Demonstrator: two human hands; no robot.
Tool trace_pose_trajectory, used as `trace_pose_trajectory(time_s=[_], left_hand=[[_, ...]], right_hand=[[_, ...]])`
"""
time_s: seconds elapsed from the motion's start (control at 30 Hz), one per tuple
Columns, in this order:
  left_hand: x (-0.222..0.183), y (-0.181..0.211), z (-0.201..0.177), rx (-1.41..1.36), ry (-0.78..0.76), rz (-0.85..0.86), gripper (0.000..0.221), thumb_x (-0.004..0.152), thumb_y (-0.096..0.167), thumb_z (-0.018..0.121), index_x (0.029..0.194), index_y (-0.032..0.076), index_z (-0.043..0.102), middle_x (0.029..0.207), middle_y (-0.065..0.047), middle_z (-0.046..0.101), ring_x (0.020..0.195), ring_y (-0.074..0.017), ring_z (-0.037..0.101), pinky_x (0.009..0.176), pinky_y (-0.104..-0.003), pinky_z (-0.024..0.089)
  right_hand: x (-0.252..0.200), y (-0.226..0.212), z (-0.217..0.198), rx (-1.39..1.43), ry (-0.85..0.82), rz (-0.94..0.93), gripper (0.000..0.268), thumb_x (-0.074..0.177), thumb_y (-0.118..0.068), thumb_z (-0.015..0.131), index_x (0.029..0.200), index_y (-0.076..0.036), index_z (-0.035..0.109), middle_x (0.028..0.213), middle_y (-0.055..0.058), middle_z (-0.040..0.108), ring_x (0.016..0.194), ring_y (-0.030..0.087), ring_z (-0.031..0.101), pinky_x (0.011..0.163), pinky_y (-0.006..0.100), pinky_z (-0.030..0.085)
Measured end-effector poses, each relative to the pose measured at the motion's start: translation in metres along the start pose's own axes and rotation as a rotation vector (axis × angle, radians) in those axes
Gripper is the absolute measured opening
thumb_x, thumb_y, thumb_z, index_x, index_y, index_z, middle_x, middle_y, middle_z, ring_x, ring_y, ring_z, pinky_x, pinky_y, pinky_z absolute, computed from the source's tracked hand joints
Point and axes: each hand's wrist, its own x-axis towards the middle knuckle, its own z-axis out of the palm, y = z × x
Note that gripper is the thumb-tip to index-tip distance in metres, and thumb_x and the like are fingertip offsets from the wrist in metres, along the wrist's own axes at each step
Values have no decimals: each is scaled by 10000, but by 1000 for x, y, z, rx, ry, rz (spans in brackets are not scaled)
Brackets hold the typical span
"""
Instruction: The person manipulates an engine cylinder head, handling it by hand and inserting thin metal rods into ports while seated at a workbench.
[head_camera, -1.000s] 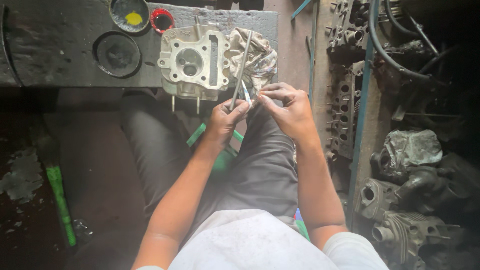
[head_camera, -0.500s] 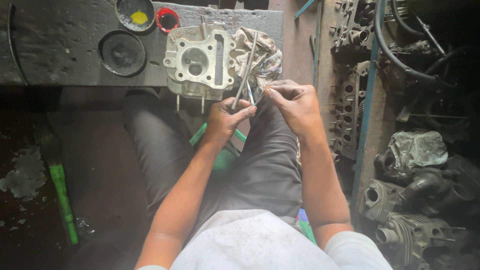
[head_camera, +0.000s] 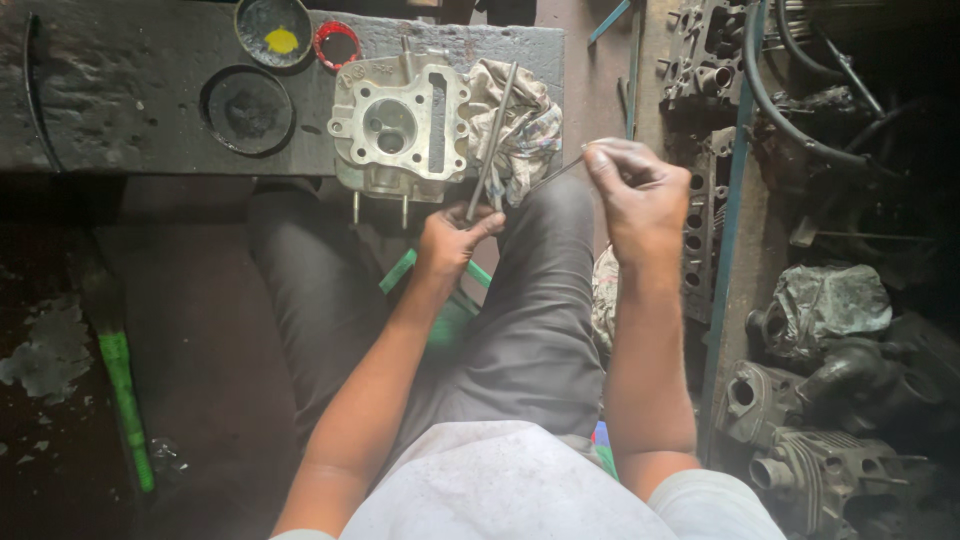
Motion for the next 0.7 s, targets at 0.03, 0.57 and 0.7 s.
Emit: trace_pose_trajectory(time_s=[0.03,0.57,0.7], left_hand=[[0,-2,-2,119,53,-57,278,832,163,866,1029,-5,766,902,-54,765,818,-142,680,777,-294,544],[21,-42,6,-513,-156,-96,247,932,190,754,1085,8,688,961,-39,723,863,-157,673,821,-348,537],[11,-29,8,-179,-147,5,265,981,237,777,1084,-5,743,948,13,662,869,-76,554,800,-267,456]], right_hand=[[1,0,-3,41,29,21,154,953,-100,807,1052,18,796,1084,90,749,876,106,638,768,248,508],[-15,19,11,-163,-96,-38,165,903,-93,782,1021,22,790,1060,120,767,960,147,712,835,261,552],[-17,22,21,-202,-130,-57,173,902,-107,783,1017,23,785,1038,123,769,952,158,715,852,278,551]])
